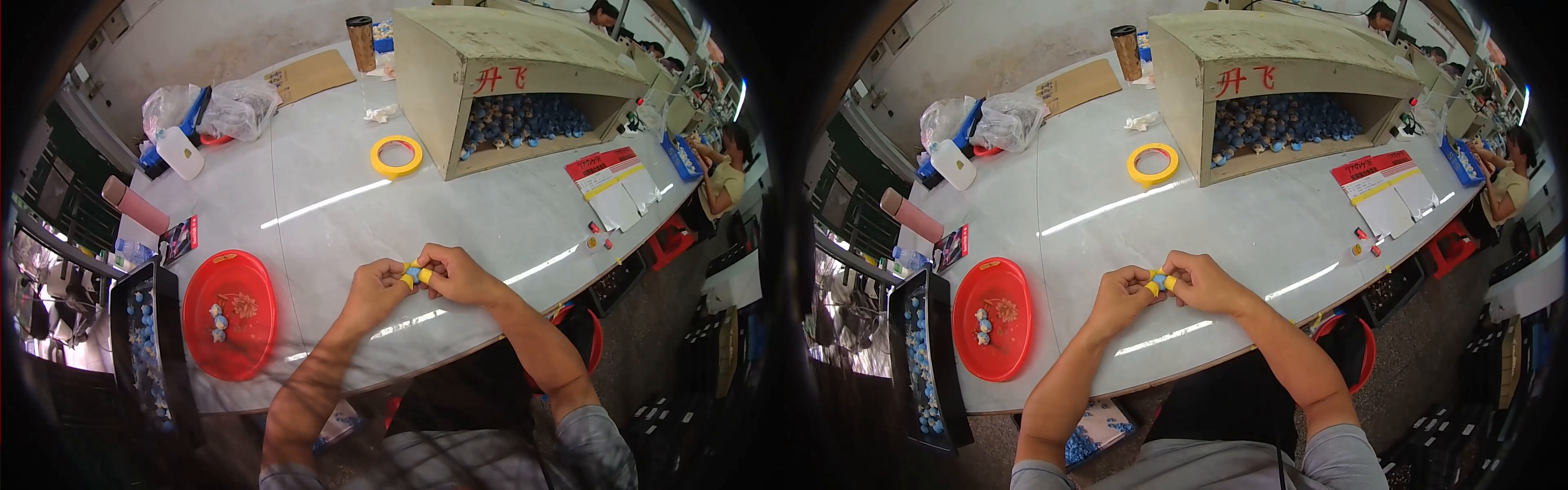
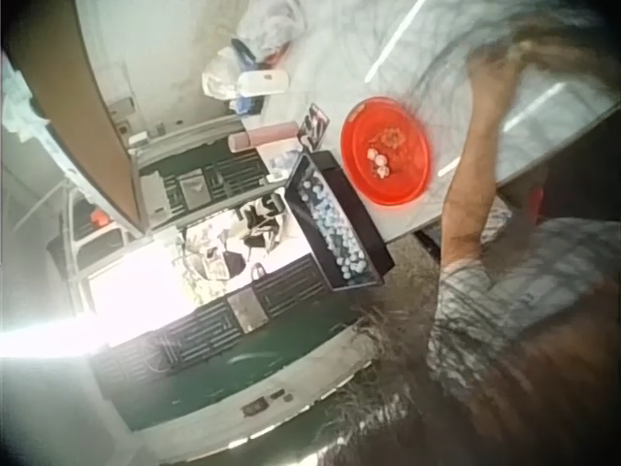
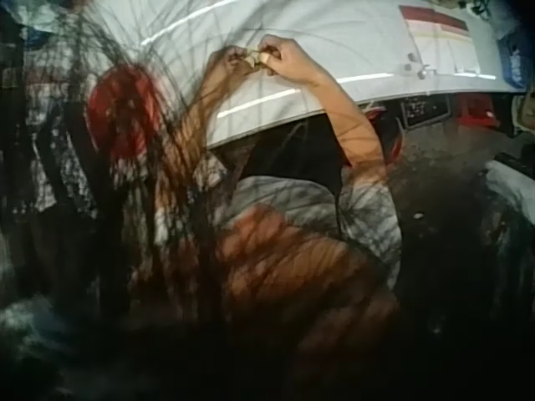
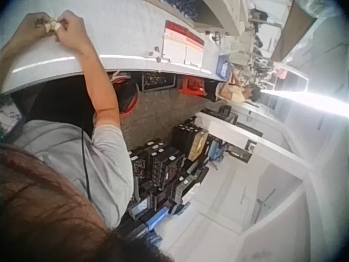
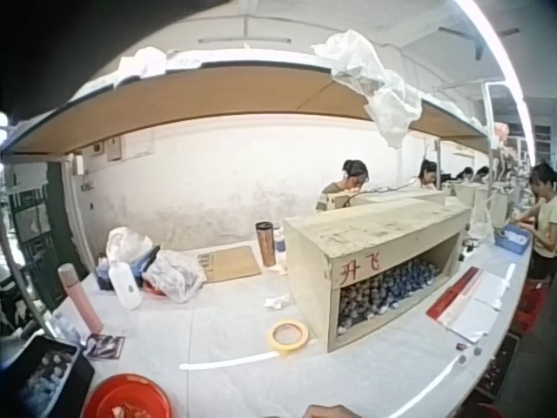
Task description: The person assembles small blue and yellow toy parts by hand, applying glue with a glue bottle.
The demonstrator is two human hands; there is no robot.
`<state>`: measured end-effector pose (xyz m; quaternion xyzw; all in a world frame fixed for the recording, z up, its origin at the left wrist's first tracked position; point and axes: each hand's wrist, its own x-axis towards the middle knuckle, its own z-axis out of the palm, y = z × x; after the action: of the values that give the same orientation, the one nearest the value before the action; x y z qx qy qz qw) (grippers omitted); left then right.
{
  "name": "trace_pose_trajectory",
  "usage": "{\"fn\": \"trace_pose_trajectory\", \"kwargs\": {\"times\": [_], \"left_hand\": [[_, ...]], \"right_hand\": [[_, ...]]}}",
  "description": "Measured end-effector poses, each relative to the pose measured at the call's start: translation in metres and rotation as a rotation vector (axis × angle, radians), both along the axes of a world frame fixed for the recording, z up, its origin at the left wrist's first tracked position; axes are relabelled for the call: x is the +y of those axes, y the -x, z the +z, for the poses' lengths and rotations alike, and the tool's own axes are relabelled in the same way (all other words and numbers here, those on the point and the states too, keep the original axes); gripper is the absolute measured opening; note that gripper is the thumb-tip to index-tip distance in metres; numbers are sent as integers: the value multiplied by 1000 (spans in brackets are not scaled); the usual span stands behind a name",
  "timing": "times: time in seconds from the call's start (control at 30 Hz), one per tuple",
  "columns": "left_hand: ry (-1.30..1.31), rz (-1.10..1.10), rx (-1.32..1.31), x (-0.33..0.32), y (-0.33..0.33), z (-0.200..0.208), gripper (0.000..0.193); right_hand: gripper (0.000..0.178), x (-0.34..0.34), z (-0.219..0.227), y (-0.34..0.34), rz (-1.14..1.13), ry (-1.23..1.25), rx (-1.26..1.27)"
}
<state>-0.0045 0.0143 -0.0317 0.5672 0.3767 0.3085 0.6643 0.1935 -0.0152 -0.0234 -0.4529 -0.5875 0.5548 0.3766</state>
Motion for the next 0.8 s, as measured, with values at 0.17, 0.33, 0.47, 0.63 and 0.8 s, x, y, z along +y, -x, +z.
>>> {"fn": "trace_pose_trajectory", "kwargs": {"times": [0.17, 0.33, 0.47, 0.63, 0.8], "left_hand": [[1, 17, -17, -1, -1, 0, 17], [-14, 43, -13, -2, -3, 0, 22], [-14, 47, -14, -2, -2, -5, 24], [9, 44, -10, -1, -4, 0, 24], [22, 34, -9, -1, -2, 5, 23]], "right_hand": [[12, 1, -4, 0, -1, -12, 11], [12, 1, -4, 1, -5, -26, 6], [12, 2, -3, -1, 24, -10, -26], [12, 1, -1, 0, 8, -37, -26], [11, 0, 2, 2, -26, -26, 23]]}}
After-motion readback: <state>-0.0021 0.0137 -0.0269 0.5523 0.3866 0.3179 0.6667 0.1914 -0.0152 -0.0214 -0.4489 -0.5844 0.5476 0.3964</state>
